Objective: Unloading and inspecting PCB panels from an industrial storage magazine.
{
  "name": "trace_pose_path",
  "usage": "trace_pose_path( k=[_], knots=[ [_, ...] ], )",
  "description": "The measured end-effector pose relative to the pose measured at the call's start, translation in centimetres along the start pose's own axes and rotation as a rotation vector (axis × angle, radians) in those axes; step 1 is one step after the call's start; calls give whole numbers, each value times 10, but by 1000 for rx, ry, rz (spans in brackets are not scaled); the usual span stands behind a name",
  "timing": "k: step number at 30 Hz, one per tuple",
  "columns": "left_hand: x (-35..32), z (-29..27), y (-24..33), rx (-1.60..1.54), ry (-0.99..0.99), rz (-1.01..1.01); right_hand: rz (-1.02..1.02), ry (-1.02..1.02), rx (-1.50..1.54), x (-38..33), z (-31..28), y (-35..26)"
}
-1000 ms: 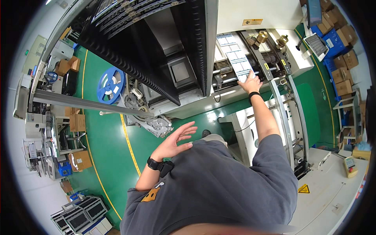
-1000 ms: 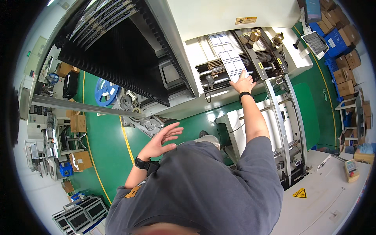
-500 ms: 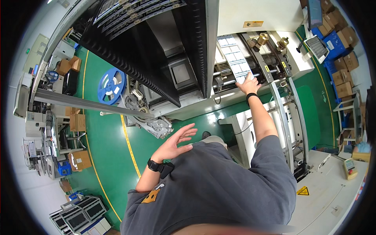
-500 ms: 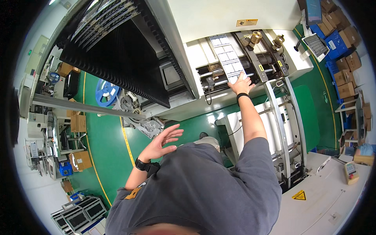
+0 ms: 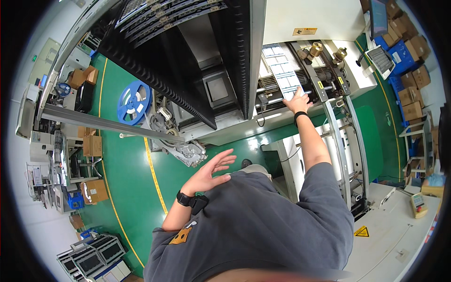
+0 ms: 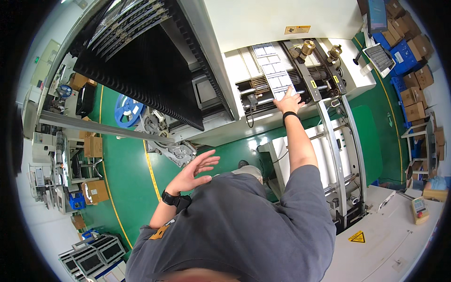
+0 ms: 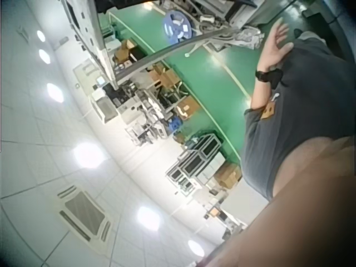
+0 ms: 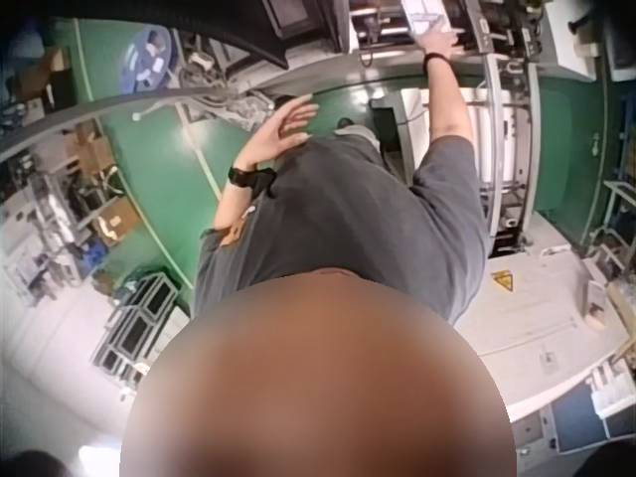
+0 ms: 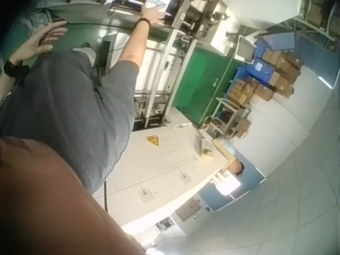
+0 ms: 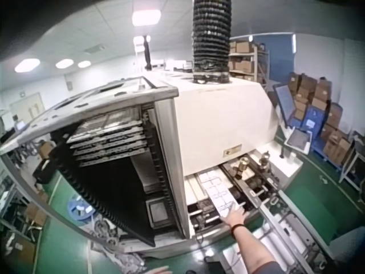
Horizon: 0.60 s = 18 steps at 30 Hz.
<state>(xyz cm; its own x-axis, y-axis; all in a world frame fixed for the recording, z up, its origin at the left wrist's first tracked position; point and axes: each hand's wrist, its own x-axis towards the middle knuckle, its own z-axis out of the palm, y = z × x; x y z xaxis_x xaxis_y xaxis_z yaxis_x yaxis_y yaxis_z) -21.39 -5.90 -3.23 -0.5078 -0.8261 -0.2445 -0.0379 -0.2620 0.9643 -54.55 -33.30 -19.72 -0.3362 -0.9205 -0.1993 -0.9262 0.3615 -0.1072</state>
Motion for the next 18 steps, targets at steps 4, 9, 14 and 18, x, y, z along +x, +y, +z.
trace_pose_path(
  k=[4, 9, 14, 18],
  knots=[
    [0, 0, 0, -1, 1, 4, -3, -2, -9, 2, 0, 0],
    [0, -1, -1, -7, 4, 4, -17, 23, -14, 4, 0, -1],
    [0, 0, -2, 3, 3, 8, -6, -6, -5, 3, -3, -2],
    [0, 1, -2, -6, 2, 8, -3, -6, -11, 4, -1, -4]
  ],
)
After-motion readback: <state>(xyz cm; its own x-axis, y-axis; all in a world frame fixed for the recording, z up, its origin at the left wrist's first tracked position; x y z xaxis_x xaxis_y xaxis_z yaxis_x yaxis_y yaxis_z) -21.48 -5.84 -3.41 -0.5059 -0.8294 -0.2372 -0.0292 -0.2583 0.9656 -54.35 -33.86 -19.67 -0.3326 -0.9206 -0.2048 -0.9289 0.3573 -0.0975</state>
